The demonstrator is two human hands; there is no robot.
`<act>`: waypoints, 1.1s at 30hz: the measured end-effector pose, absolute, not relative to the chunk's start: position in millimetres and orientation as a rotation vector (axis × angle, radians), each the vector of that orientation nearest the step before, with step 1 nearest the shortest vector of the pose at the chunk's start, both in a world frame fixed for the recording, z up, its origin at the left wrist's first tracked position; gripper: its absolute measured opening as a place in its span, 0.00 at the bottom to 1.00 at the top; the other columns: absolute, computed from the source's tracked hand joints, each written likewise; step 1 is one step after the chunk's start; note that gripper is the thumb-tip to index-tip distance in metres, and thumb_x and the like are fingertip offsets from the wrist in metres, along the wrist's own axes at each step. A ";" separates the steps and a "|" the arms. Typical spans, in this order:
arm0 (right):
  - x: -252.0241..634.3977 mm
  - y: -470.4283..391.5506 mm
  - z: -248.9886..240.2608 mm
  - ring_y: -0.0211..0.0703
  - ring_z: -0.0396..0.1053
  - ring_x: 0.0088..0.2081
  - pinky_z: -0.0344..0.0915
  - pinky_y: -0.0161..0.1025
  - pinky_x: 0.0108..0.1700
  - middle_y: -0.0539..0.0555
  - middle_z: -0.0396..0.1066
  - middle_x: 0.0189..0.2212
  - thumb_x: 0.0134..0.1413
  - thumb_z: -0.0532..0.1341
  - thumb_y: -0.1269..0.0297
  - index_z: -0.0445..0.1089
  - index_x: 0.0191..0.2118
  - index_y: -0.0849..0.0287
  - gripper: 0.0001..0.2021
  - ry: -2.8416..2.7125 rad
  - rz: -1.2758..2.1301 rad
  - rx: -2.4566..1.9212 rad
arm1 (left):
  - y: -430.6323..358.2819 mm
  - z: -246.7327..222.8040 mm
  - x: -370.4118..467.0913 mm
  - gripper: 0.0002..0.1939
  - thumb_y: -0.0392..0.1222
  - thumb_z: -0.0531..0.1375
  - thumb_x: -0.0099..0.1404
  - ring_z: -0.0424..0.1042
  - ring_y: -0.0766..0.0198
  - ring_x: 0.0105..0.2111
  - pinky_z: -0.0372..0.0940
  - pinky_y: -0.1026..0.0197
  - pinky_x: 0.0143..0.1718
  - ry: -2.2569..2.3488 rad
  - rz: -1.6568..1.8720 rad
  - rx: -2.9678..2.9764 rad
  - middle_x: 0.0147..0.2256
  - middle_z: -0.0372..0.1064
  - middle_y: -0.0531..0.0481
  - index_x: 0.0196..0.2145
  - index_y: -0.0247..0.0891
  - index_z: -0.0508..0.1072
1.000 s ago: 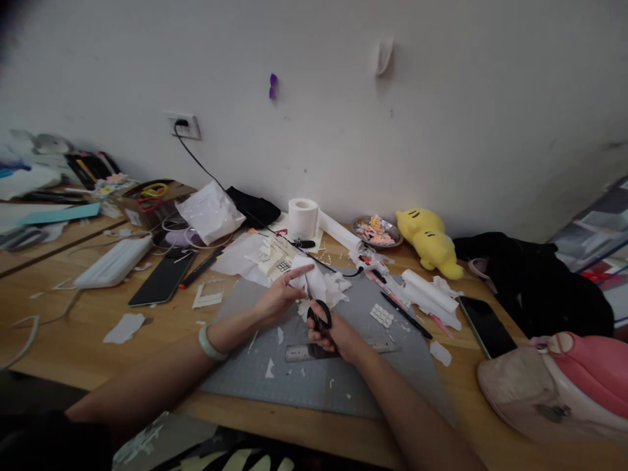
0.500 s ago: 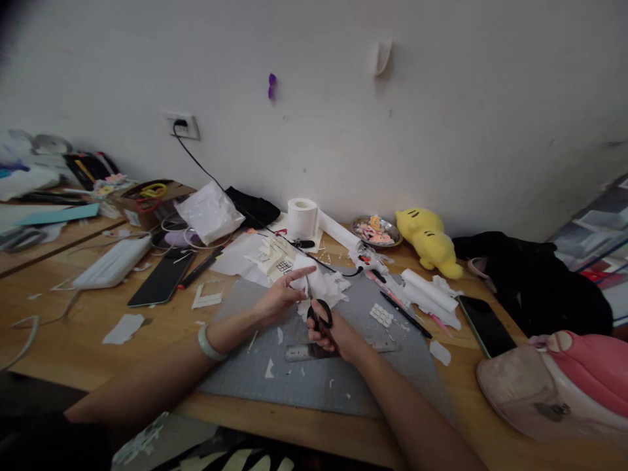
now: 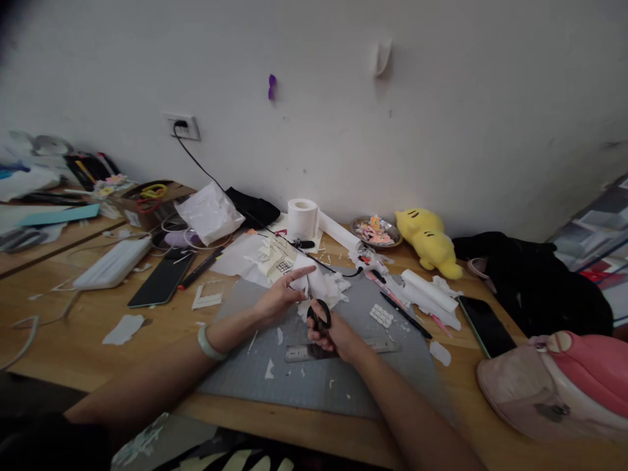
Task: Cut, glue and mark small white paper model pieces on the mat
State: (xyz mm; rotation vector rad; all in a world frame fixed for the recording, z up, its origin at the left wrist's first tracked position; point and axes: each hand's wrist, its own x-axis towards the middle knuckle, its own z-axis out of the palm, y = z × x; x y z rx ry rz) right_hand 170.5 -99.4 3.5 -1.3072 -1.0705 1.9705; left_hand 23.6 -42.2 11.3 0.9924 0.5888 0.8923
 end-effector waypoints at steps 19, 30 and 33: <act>172.8 -97.9 2.0 0.25 0.42 0.11 0.38 0.25 0.11 0.41 0.51 0.13 0.46 0.48 0.38 0.56 0.24 0.59 0.24 -1.051 2.009 -1.255 | -40.5 7.0 22.8 0.36 0.25 0.56 0.40 0.63 0.74 0.24 0.55 0.70 0.27 0.582 0.876 1.056 0.33 0.68 0.53 0.51 0.38 0.63; 174.1 -97.3 -0.1 0.25 0.42 0.10 0.38 0.25 0.10 0.41 0.50 0.13 0.47 0.47 0.38 0.56 0.24 0.59 0.24 -1.038 2.001 -1.255 | -39.6 5.6 23.5 0.36 0.25 0.55 0.40 0.64 0.71 0.29 0.56 0.69 0.30 0.607 0.886 1.139 0.40 0.66 0.51 0.50 0.39 0.63; 173.9 -97.4 0.0 0.24 0.42 0.10 0.37 0.25 0.11 0.41 0.50 0.13 0.47 0.48 0.39 0.56 0.24 0.59 0.24 -1.040 1.989 -1.253 | -39.2 4.9 23.6 0.36 0.25 0.55 0.39 0.64 0.71 0.31 0.56 0.70 0.31 0.629 0.895 1.174 0.43 0.65 0.52 0.50 0.40 0.64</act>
